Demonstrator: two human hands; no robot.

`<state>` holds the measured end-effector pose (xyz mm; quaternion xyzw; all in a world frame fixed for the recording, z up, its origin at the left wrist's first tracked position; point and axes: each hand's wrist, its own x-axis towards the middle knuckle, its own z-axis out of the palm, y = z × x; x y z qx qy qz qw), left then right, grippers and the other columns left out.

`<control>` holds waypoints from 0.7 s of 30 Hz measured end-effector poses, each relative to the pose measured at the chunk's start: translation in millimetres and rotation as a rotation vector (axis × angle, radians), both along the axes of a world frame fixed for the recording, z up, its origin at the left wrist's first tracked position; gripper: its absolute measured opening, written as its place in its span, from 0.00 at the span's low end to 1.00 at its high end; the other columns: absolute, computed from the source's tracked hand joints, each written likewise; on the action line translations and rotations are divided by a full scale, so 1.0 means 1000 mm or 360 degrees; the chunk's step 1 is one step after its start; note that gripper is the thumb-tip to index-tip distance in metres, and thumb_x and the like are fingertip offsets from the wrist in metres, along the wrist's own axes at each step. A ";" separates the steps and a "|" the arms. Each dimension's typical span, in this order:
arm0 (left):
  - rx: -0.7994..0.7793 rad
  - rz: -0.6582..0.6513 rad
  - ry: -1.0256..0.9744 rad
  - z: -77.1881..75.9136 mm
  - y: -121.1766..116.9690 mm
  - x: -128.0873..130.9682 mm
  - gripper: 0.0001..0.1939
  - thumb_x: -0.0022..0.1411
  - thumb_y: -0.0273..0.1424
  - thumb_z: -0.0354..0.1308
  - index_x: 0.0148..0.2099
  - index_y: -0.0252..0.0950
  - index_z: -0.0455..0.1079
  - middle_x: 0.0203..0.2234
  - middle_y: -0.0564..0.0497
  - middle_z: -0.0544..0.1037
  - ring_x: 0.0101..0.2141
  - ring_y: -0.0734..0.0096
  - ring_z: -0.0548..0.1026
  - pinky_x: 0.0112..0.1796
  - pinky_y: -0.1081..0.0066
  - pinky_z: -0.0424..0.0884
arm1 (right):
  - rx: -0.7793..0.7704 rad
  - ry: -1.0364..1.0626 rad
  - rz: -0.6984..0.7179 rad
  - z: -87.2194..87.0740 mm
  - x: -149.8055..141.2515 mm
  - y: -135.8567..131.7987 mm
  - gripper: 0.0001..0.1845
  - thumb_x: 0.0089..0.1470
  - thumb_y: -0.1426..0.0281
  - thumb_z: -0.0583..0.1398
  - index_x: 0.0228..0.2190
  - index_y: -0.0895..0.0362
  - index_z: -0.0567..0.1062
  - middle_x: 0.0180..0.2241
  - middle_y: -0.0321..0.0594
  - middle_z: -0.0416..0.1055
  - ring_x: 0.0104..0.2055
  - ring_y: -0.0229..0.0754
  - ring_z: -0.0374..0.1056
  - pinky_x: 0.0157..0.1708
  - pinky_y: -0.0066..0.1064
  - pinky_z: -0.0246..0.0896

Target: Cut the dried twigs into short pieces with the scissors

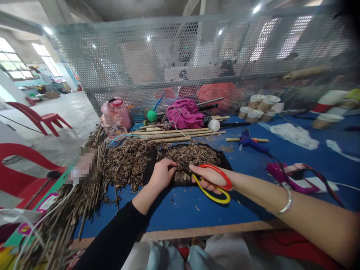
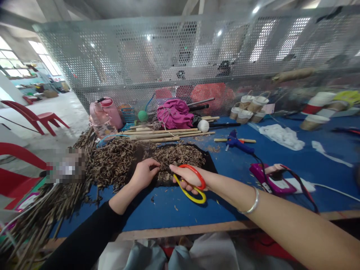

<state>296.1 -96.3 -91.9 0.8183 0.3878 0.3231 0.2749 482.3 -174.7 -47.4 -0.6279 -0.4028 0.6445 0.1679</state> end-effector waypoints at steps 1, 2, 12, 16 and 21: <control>-0.0003 0.0004 0.0008 0.000 0.000 0.000 0.06 0.51 0.22 0.58 0.32 0.35 0.73 0.30 0.51 0.77 0.35 0.71 0.74 0.41 0.70 0.69 | -0.0006 -0.0013 -0.0016 -0.001 0.001 -0.001 0.31 0.49 0.41 0.46 0.29 0.57 0.66 0.13 0.25 0.50 0.10 0.26 0.42 0.05 0.17 0.42; -0.0003 0.0009 0.0015 -0.001 0.000 0.000 0.06 0.51 0.22 0.58 0.32 0.35 0.73 0.30 0.51 0.77 0.35 0.71 0.74 0.41 0.70 0.69 | -0.0009 -0.0019 -0.0038 -0.002 0.002 -0.002 0.31 0.49 0.41 0.46 0.28 0.57 0.65 0.12 0.25 0.48 0.10 0.26 0.40 0.05 0.16 0.38; 0.0167 0.0121 0.0131 0.012 0.006 -0.014 0.16 0.59 0.26 0.51 0.50 0.34 0.67 0.46 0.44 0.71 0.44 0.68 0.71 0.48 0.67 0.67 | -0.0082 0.0423 -0.0040 0.017 0.018 -0.028 0.36 0.46 0.37 0.42 0.31 0.58 0.64 0.16 0.29 0.57 0.14 0.30 0.55 0.14 0.24 0.57; 0.0289 0.0361 0.0705 0.029 -0.008 -0.037 0.16 0.57 0.28 0.53 0.50 0.34 0.67 0.45 0.42 0.69 0.45 0.61 0.69 0.47 0.64 0.66 | 0.0063 0.0486 -0.0052 0.026 0.028 -0.050 0.34 0.48 0.39 0.43 0.32 0.57 0.64 0.19 0.33 0.61 0.19 0.35 0.62 0.22 0.29 0.62; 0.0199 0.0655 0.1226 0.033 -0.025 -0.058 0.16 0.58 0.34 0.53 0.48 0.35 0.66 0.38 0.41 0.72 0.42 0.55 0.71 0.40 0.61 0.68 | 0.0220 0.0552 -0.0084 0.024 0.044 -0.061 0.34 0.49 0.40 0.44 0.39 0.57 0.64 0.23 0.36 0.64 0.23 0.36 0.63 0.27 0.30 0.61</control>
